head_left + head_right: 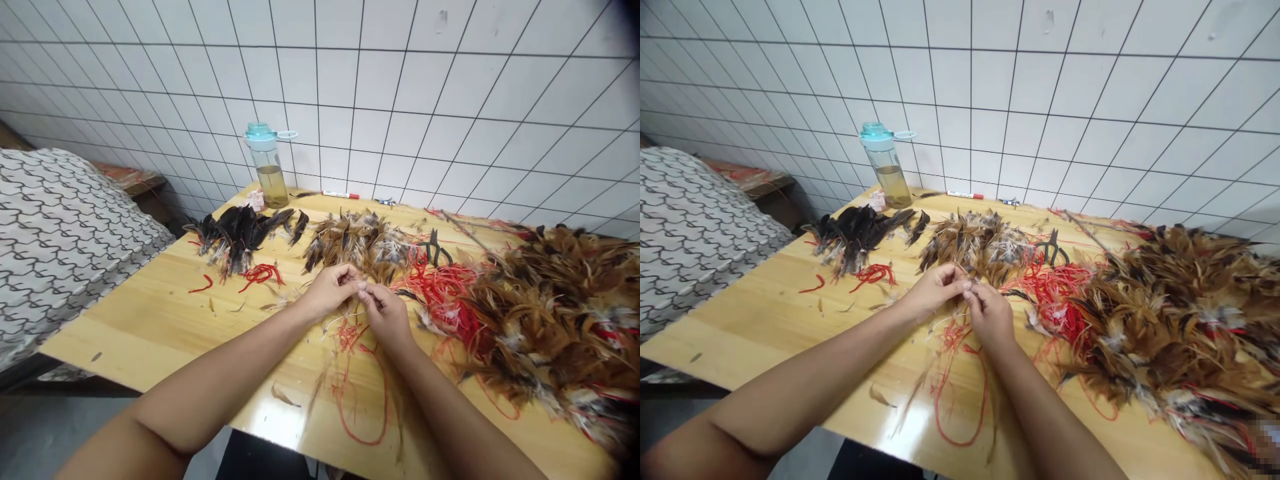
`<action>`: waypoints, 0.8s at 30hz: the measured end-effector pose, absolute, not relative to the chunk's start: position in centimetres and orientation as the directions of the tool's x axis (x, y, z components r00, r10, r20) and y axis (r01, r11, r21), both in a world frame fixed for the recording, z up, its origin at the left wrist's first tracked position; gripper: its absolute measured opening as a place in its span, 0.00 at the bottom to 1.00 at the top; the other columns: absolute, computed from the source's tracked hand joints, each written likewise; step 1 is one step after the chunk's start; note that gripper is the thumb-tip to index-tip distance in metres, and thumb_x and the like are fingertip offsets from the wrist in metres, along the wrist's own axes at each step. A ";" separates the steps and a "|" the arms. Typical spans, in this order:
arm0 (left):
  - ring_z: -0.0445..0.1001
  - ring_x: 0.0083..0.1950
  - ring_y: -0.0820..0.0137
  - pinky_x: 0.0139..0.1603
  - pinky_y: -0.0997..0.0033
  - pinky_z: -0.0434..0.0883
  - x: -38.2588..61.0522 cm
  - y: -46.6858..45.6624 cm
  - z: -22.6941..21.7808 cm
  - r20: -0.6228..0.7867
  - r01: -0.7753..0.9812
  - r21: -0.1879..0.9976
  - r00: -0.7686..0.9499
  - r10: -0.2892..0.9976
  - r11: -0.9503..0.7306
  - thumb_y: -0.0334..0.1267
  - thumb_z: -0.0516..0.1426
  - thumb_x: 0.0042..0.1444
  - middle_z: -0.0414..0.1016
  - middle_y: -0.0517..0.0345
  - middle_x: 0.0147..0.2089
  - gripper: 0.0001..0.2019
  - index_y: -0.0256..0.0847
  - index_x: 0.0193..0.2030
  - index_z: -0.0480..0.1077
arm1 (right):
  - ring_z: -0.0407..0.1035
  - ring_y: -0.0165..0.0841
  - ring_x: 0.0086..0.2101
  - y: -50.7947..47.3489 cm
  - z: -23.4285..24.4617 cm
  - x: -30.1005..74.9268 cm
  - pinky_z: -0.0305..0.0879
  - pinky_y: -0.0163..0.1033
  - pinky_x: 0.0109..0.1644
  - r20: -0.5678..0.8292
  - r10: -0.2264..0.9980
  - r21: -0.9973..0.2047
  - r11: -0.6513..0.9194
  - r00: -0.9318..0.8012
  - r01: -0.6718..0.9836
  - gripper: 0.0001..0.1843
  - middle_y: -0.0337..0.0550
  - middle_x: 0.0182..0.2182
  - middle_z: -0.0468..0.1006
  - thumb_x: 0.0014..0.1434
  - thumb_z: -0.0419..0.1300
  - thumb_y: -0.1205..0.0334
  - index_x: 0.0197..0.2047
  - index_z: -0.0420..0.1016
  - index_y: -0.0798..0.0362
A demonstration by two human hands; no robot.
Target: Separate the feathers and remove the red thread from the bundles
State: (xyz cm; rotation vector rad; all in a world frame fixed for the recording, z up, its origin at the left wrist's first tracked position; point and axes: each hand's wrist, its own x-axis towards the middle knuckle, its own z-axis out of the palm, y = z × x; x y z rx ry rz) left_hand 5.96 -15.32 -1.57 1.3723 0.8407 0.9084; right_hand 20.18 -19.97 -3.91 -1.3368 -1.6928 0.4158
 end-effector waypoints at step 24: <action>0.68 0.36 0.72 0.38 0.73 0.64 5.6 -15.2 -1.0 0.217 0.267 0.896 0.432 0.875 -0.354 0.39 0.58 0.54 0.69 0.57 0.34 0.07 0.37 0.32 0.72 | 0.69 0.34 0.31 -19.5 -4.0 20.4 0.64 0.38 0.37 0.340 0.937 -0.833 0.259 0.082 0.489 0.14 0.42 0.27 0.77 0.59 0.52 0.57 0.28 0.74 0.51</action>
